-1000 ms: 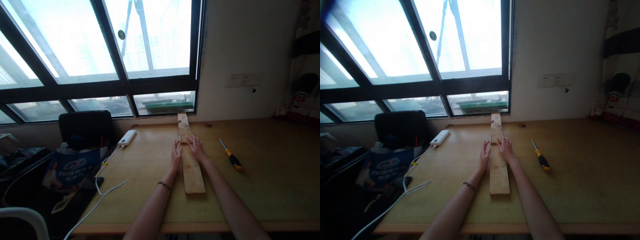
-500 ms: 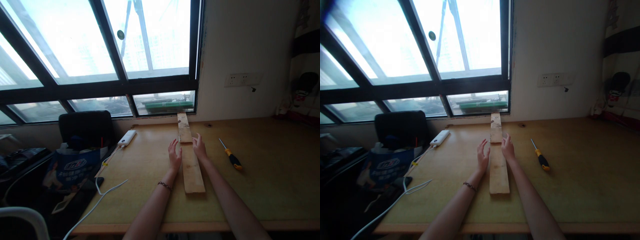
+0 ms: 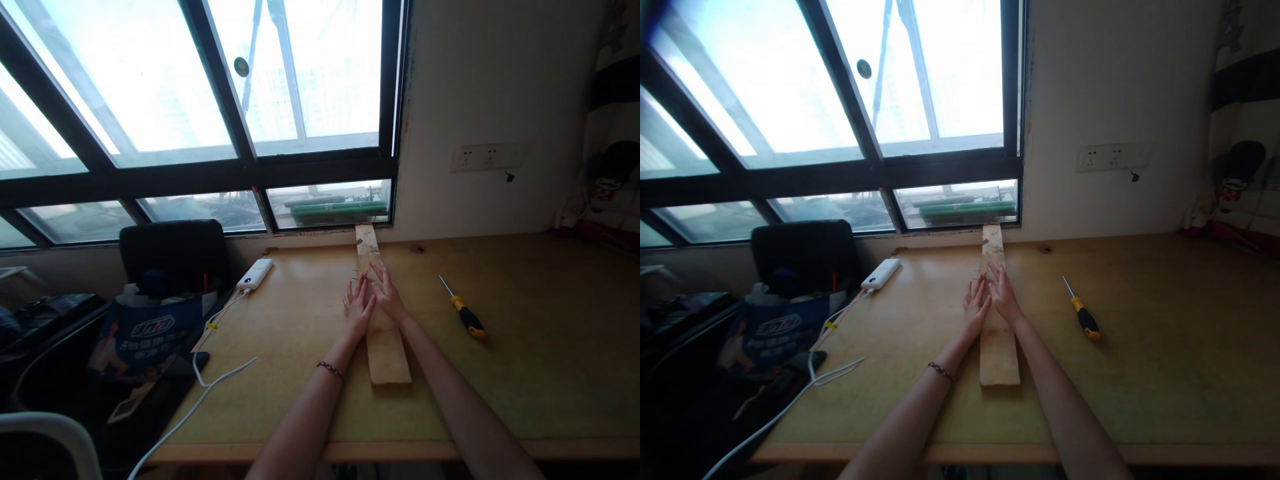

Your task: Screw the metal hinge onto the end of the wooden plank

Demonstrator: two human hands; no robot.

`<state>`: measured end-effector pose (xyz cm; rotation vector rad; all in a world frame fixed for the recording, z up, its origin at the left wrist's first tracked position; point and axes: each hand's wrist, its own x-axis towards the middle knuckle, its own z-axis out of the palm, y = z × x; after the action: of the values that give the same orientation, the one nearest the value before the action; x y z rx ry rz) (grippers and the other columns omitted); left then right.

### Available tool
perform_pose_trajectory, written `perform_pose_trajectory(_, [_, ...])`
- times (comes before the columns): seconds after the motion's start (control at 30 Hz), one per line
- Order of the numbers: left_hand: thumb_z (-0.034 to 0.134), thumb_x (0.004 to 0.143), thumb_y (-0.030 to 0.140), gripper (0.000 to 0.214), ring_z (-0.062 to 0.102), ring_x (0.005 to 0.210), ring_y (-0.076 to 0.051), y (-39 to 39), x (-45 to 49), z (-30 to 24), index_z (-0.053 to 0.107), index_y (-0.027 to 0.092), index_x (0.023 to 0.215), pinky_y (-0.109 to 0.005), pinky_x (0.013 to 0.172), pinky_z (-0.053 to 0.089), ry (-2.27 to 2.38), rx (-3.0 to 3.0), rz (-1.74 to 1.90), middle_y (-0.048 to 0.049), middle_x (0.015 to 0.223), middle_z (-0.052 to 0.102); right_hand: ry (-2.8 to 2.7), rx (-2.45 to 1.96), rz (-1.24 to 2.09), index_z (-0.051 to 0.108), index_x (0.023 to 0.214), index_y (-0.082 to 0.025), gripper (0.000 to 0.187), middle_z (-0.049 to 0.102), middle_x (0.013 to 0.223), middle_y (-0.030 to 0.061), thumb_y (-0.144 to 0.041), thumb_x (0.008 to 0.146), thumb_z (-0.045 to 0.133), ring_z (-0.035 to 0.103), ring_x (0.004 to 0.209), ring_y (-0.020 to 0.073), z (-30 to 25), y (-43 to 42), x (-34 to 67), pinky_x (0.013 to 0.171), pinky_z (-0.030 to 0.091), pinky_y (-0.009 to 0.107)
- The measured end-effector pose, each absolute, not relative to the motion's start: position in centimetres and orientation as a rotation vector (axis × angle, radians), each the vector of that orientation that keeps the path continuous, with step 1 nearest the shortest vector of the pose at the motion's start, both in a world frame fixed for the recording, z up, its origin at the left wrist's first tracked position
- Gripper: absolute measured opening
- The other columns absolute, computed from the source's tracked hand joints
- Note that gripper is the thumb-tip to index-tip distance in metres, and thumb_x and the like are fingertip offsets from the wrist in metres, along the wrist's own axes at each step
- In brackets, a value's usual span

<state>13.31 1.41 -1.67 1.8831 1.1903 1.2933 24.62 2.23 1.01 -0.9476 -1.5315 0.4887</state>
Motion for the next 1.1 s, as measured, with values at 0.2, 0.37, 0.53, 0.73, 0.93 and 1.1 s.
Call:
perform_pose_trajectory(0.2, [0.049, 0.081, 0.038, 0.055, 0.012, 0.135, -0.019, 2.2, 13.2, -2.4, 0.036, 0.028, 0.133, -0.036, 0.110, 0.005, 1.110, 1.741, 1.445, -0.0018, 0.146, 0.023, -1.389, -1.112, 0.414, 0.019, 0.136, -0.018, 0.061, 0.038, 0.138, 0.0097, -0.013, 0.079, 0.041, 0.032, 0.128, 0.0161, -0.2, 3.2, 25.4, 0.108, 0.021, 0.039])
perform_pose_trajectory(0.37, [0.046, 0.082, 0.040, 0.054, 0.011, 0.135, -0.015, 2.3, 13.4, -2.4, 0.034, 0.023, 0.133, -0.029, 0.110, 0.009, 1.014, 1.428, 1.507, -0.0035, 0.147, 0.016, -0.878, -1.367, 0.753, 0.031, 0.129, -0.014, 0.060, 0.046, 0.131, 0.0146, -0.015, 0.072, 0.050, 0.050, 0.114, 0.0205, -1.8, 4.6, 26.6, 0.095, 0.040, 0.034])
perform_pose_trajectory(0.53, [0.042, 0.085, 0.035, 0.046, 0.016, 0.134, -0.014, 2.3, 13.8, -2.5, 0.038, 0.022, 0.129, -0.027, 0.109, 0.016, 0.947, 1.174, 1.553, -0.0037, 0.147, 0.017, -0.630, -1.327, 0.971, 0.042, 0.118, -0.014, 0.061, 0.053, 0.124, 0.0146, -0.009, 0.060, 0.058, 0.056, 0.105, 0.0213, -2.6, 5.0, 26.9, 0.080, 0.050, 0.028])
perform_pose_trajectory(0.73, [0.041, 0.085, 0.029, 0.041, 0.028, 0.130, -0.015, 2.4, 14.0, -2.5, 0.040, 0.026, 0.126, -0.029, 0.103, 0.031, 0.791, 0.764, 1.553, -0.0043, 0.140, 0.034, -0.580, -1.287, 1.003, 0.049, 0.105, -0.017, 0.054, 0.062, 0.112, 0.0101, 0.000, 0.054, 0.053, 0.060, 0.098, 0.0189, -2.4, 5.0, 27.3, 0.073, 0.053, 0.026])
perform_pose_trajectory(0.93, [0.044, 0.083, 0.026, 0.036, 0.031, 0.129, -0.015, 2.6, 13.6, -2.6, 0.047, 0.024, 0.118, -0.032, 0.102, 0.033, 0.657, 0.531, 1.545, -0.0068, 0.136, 0.039, -0.567, -1.283, 1.040, 0.049, 0.098, -0.018, 0.049, 0.062, 0.111, 0.0089, 0.001, 0.053, 0.053, 0.060, 0.098, 0.0190, -2.2, 4.9, 27.5, 0.073, 0.053, 0.027])
perform_pose_trajectory(1.1, [0.037, 0.085, 0.030, 0.037, 0.037, 0.126, -0.016, 2.9, 13.5, -2.8, 0.044, 0.023, 0.121, -0.031, 0.097, 0.040, 0.731, 0.564, 1.508, -0.0083, 0.135, 0.041, -0.581, -1.289, 1.043, 0.049, 0.097, -0.017, 0.046, 0.060, 0.115, 0.0106, 0.000, 0.055, 0.052, 0.059, 0.100, 0.0197, -2.1, 4.7, 27.4, 0.075, 0.053, 0.029])
